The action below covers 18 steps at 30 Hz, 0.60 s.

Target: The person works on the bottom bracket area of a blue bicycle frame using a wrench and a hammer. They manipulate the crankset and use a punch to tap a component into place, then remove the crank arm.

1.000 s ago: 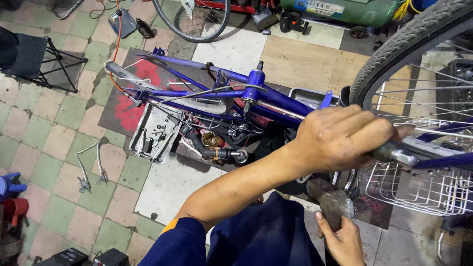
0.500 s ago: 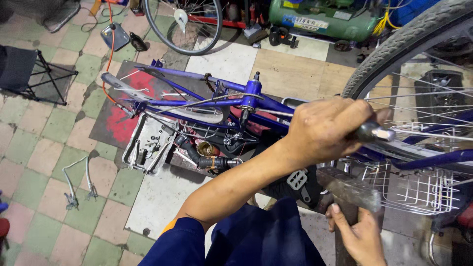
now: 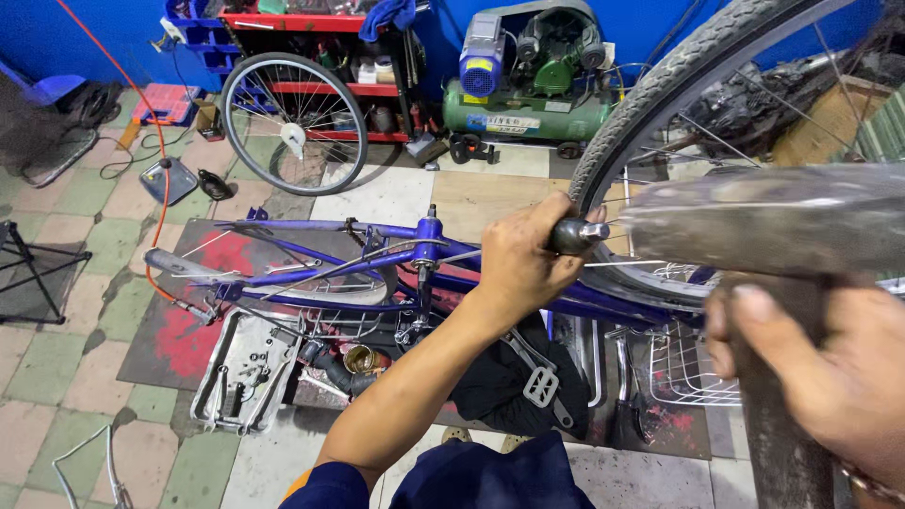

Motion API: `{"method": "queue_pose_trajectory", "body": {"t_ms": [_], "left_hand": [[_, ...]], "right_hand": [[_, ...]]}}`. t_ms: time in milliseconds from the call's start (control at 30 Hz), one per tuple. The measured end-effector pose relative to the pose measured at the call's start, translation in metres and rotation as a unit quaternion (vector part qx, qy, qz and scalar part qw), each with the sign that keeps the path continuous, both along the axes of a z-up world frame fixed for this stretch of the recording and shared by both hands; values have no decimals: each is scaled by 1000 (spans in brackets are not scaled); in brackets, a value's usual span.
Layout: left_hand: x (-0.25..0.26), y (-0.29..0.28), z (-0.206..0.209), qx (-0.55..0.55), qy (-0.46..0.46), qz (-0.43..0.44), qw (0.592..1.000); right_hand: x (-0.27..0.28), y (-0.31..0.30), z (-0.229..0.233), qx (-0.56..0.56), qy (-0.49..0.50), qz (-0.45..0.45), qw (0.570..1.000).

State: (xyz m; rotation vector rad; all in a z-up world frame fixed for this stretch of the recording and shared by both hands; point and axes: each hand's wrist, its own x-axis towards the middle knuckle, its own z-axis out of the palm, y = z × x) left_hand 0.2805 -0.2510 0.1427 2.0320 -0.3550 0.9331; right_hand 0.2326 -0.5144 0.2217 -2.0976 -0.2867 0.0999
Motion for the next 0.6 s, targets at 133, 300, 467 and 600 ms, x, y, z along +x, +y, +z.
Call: {"method": "queue_pose_trajectory", "body": {"t_ms": [133,300,467,600], "left_hand": [[-3,4,-2,2,-12,-7,1000],[-2,3,-2,-23,-1,-20,1000],[2,3,-11,-52,-5,-20,998],[7,13,-20,-47,15,11,999]], "right_hand": [[13,-1,-12,-17,22,27,999],[42,-55,-73,62,93,19,994],[61,-115,-153,116,174,4,978],[86,-169,-212,158,227,19,961]]}}
